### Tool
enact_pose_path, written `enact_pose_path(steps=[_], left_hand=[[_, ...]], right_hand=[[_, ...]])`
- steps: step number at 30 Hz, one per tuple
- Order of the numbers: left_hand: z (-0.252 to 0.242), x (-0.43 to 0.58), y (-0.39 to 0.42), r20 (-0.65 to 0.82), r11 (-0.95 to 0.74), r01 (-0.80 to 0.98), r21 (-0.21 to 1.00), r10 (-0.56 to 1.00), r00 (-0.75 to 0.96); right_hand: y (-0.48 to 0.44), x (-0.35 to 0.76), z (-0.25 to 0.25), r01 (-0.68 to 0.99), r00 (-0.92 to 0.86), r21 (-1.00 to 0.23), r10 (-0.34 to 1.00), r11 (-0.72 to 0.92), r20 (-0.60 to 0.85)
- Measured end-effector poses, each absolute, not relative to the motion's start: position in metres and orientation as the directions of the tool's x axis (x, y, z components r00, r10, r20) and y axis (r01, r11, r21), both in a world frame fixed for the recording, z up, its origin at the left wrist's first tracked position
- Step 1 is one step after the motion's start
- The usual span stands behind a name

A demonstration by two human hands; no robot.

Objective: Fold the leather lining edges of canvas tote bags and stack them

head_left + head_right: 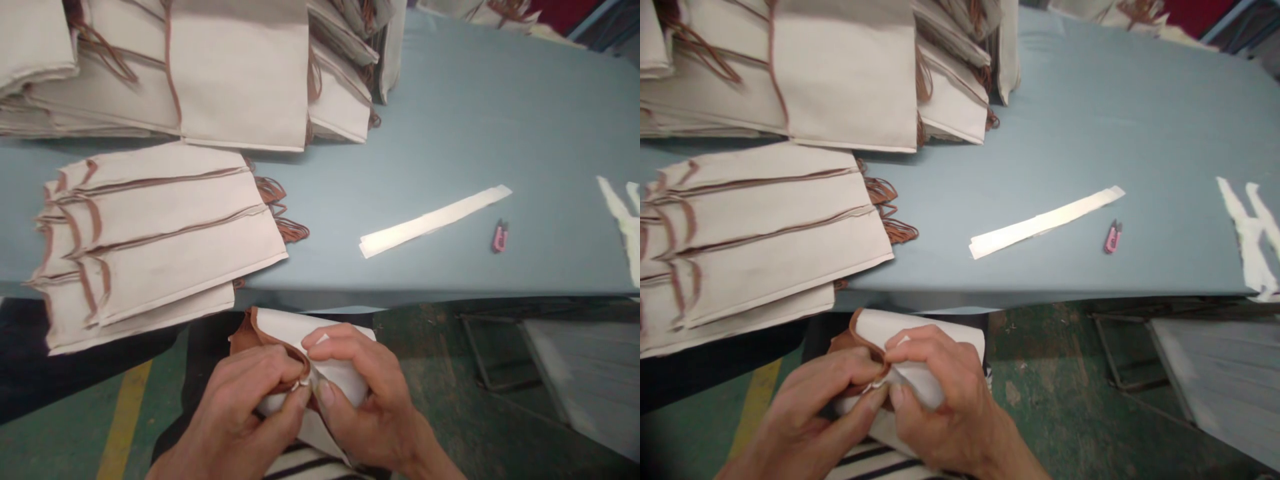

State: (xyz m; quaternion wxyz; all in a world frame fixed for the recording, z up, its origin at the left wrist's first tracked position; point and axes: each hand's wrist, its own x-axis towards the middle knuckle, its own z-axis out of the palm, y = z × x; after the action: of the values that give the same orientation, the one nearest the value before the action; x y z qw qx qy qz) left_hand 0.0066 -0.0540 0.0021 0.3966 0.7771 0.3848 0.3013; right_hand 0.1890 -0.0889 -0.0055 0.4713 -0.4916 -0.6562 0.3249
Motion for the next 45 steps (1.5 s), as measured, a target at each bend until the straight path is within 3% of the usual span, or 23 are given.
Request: enact_pose_path(steps=[6, 13, 18, 27, 34, 41, 45], left_hand=[[0.004, -0.002, -0.05, 0.125, -0.394, 0.349, 0.85, 0.795, 0.594], [0.009, -0.01, -0.051, -0.015, -0.289, 0.332, 0.898, 0.734, 0.679], [0.008, -0.012, -0.05, -0.074, -0.245, 0.394, 0.886, 0.764, 0.641], [0.009, -0.012, -0.045, 0.055, -0.369, 0.431, 0.823, 0.808, 0.586], [0.012, 0.0, -0.047, -0.061, -0.156, 0.405, 0.901, 0.878, 0.474], [0.006, 0.0, -0.052, 0.029, -0.214, 0.3, 0.929, 0.854, 0.519], [0.01, -0.005, -0.051, -0.077, -0.122, 0.311, 0.943, 0.826, 0.558]], right_hand=[[-0.068, 0.198, 0.011, 0.269, -0.36, -0.899, 0.902, 0.346, 0.239], [-0.061, 0.203, 0.011, 0.425, -0.491, -0.829, 0.862, 0.364, 0.127], [-0.058, 0.204, 0.012, 0.549, -0.475, -0.736, 0.872, 0.397, 0.115], [-0.054, 0.2, 0.009, 0.547, -0.454, -0.77, 0.889, 0.33, 0.059], [-0.049, 0.195, 0.012, 0.472, -0.354, -0.87, 0.935, 0.143, -0.038], [-0.058, 0.189, 0.007, 0.435, -0.294, -0.9, 0.948, 0.022, -0.119], [-0.06, 0.188, 0.007, 0.467, -0.337, -0.884, 0.928, 0.018, -0.159]])
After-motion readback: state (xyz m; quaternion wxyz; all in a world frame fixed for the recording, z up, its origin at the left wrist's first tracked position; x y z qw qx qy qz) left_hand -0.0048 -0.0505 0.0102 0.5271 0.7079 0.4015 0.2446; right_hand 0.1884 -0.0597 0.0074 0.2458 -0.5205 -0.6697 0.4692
